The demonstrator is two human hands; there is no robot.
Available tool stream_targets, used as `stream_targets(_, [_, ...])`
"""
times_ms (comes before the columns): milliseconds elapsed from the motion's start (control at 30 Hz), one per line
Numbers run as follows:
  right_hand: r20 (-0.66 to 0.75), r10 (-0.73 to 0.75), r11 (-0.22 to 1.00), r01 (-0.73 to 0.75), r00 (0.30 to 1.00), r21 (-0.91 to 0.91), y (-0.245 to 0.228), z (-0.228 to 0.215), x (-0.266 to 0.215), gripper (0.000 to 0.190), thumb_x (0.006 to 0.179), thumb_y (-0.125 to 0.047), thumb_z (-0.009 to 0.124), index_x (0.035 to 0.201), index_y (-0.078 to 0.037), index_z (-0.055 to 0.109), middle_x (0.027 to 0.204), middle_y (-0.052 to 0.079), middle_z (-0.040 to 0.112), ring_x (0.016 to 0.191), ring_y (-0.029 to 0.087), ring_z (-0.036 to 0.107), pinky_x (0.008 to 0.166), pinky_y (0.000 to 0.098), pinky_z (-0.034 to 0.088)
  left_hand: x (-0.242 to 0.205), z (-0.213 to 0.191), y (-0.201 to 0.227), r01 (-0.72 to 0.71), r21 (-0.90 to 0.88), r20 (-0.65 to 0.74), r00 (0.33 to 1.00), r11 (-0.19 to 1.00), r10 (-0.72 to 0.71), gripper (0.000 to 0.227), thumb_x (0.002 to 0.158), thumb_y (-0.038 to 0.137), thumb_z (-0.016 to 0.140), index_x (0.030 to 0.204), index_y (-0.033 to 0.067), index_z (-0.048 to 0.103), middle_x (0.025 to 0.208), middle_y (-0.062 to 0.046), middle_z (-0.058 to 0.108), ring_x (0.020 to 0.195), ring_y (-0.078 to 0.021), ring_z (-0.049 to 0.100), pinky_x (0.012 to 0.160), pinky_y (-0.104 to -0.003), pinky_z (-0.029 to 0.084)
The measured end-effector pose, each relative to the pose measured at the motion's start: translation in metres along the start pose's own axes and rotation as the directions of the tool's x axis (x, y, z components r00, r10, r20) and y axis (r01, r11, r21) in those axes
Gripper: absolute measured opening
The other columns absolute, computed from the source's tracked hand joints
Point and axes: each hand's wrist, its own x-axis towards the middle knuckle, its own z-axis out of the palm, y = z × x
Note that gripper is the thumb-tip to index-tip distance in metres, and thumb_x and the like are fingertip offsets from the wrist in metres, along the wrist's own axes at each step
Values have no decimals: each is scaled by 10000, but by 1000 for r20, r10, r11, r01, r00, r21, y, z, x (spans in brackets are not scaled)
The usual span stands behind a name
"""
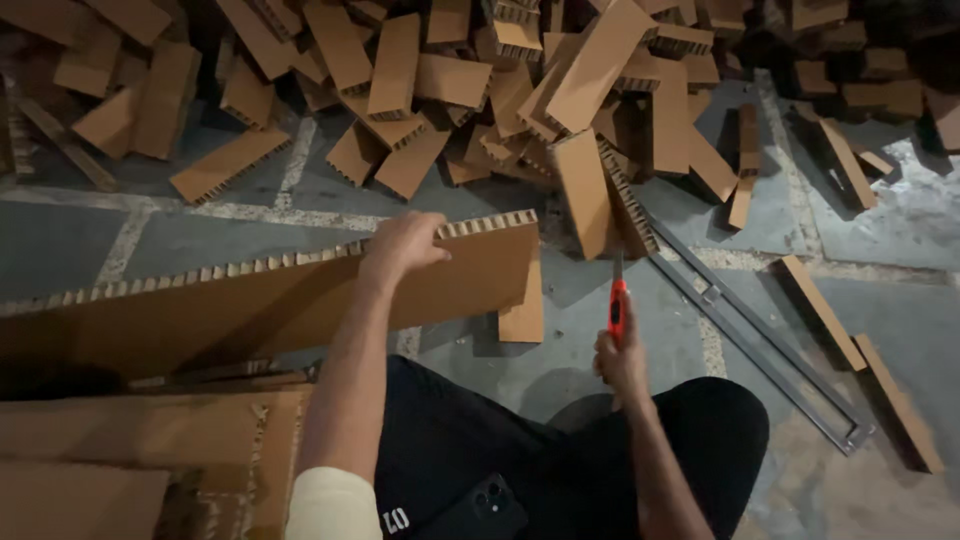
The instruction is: The person sits on a tiled floor and uses a red utility knife to cut a large corrugated cardboard sheet into smaller rectangular strips. They repeatedly score the cardboard, snap off the cut sections, and toss them onto a growing pile. A metal square tool is visible nearby but not used during the cutting.
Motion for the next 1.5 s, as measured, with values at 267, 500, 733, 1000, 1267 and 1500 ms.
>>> stream_targets(267, [54, -589, 768, 580, 806, -274, -70, 63, -16, 865, 942, -9, 550, 1663, -290, 163, 1071, 289, 716, 791, 441, 723, 624, 490, 565, 23, 16, 69, -86, -64, -62, 995, 994, 82, 434, 865, 435, 776, 1123, 114, 640, 1067, -118, 751, 1018, -313, 721, 835, -470, 564])
stream_targets(500, [129, -537, 771, 547, 834, -327, -101, 76, -9, 882, 928, 10, 540, 1656, -294, 143, 1051, 282, 720, 800, 472, 693, 638, 526, 522, 30, 14, 63, -148, -24, -173, 975, 989, 142, 430, 864, 451, 779, 1088, 107, 651, 1024, -115, 751, 1014, -335, 711, 817, -492, 546])
stream_targets(733, [163, -300, 806, 341, 940, -484, -111, 80, -4, 862, 971, -5, 527, 1677, -316, 142, 987, 252, 737, 784, 449, 699, 670, 532, 511, 31, 11, 61, -129, -34, -174, 977, 991, 121, 426, 853, 456, 782, 1070, 110, 663, 997, -120, 753, 1002, -341, 714, 807, -491, 549])
stream_targets(1000, [132, -517, 761, 525, 846, -380, -131, 79, 0, 851, 924, 17, 530, 1651, -273, 196, 983, 273, 718, 753, 470, 677, 601, 530, 501, 44, 16, 56, -141, -28, -151, 979, 990, 136, 445, 853, 461, 784, 1092, 108, 657, 991, -123, 757, 976, -337, 720, 789, -495, 552])
stream_targets(1267, [223, -372, 809, 432, 901, -399, -100, 95, 23, 869, 919, -7, 544, 1660, -251, 162, 847, 285, 695, 707, 476, 655, 626, 550, 495, 51, 22, 50, -159, -18, -149, 977, 987, 155, 441, 855, 468, 789, 1098, 125, 655, 981, -111, 761, 951, -333, 732, 769, -486, 566])
stream_targets(1500, [322, -46, 736, 250, 946, -629, 53, 130, 28, 901, 907, -37, 541, 1658, -341, 147, 850, 269, 702, 726, 455, 682, 640, 568, 520, 56, 17, 50, -163, -15, -154, 975, 987, 159, 468, 845, 471, 790, 1099, 106, 643, 951, -125, 758, 928, -329, 735, 751, -480, 583])
